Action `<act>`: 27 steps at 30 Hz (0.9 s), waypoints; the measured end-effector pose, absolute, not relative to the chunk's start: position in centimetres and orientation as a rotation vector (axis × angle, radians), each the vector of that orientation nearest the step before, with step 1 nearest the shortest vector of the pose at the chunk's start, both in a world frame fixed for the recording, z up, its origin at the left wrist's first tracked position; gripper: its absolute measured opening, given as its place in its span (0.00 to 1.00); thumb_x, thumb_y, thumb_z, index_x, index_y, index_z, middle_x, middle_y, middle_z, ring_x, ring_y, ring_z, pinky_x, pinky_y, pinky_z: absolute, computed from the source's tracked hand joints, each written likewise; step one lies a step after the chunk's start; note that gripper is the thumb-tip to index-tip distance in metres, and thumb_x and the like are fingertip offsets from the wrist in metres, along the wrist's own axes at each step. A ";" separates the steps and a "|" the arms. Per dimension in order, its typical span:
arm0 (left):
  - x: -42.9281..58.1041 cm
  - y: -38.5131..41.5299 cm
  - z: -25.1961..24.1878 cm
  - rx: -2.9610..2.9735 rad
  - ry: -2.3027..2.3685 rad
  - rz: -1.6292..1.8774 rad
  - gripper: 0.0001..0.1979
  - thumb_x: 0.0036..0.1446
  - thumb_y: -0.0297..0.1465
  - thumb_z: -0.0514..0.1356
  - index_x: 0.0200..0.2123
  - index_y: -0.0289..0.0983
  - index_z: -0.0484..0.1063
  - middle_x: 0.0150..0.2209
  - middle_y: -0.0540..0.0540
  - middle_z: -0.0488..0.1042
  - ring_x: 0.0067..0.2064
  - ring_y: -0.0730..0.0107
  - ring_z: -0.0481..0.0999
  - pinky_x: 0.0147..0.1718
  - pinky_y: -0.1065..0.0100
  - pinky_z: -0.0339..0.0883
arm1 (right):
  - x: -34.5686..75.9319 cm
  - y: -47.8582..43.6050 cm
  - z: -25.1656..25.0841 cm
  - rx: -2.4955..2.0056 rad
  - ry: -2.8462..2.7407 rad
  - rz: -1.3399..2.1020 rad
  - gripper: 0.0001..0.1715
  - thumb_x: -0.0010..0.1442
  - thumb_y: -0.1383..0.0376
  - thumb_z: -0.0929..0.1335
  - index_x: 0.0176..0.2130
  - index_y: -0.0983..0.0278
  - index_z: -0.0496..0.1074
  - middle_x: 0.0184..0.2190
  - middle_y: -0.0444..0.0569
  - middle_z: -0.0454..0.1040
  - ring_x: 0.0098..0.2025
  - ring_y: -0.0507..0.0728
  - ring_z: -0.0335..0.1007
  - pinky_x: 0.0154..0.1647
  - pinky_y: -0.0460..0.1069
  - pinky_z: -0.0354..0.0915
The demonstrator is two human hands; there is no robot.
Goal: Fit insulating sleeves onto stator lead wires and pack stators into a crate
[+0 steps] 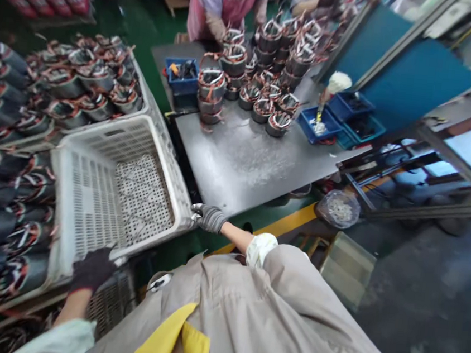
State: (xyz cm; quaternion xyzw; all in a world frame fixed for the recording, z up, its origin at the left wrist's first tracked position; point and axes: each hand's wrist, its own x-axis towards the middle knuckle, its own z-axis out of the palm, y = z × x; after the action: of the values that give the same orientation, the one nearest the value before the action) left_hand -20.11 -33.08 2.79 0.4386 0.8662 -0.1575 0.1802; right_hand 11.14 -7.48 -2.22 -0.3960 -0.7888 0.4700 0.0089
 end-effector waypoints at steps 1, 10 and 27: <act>-18.2 -33.0 2.7 1.158 2.529 -0.419 0.24 0.67 0.46 0.58 0.53 0.40 0.86 0.54 0.31 0.88 0.56 0.33 0.86 0.55 0.40 0.79 | 13.0 -5.9 -2.3 -1.207 -2.513 1.428 0.26 0.69 0.69 0.73 0.64 0.62 0.83 0.47 0.47 0.89 0.44 0.56 0.83 0.51 0.47 0.76; 4.7 -27.6 1.0 1.191 2.465 0.016 0.22 0.76 0.38 0.56 0.62 0.50 0.87 0.62 0.42 0.88 0.64 0.47 0.87 0.65 0.48 0.81 | 25.6 10.8 -3.3 -0.911 -2.982 0.832 0.19 0.72 0.62 0.73 0.58 0.60 0.88 0.69 0.60 0.81 0.74 0.74 0.70 0.83 0.73 0.51; 7.1 1.2 4.7 1.944 2.019 0.252 0.19 0.79 0.32 0.59 0.66 0.42 0.82 0.66 0.40 0.85 0.68 0.50 0.83 0.78 0.46 0.65 | 39.1 18.8 -5.5 -1.623 -2.114 0.726 0.21 0.76 0.64 0.68 0.60 0.65 0.86 0.59 0.65 0.86 0.64 0.70 0.80 0.77 0.66 0.68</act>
State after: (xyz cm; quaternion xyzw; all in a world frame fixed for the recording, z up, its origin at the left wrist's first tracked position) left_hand 7.07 1.16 4.67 0.6816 0.7079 0.0882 0.1630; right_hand 39.10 18.76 -5.48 -0.5771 -0.7515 0.2581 0.1885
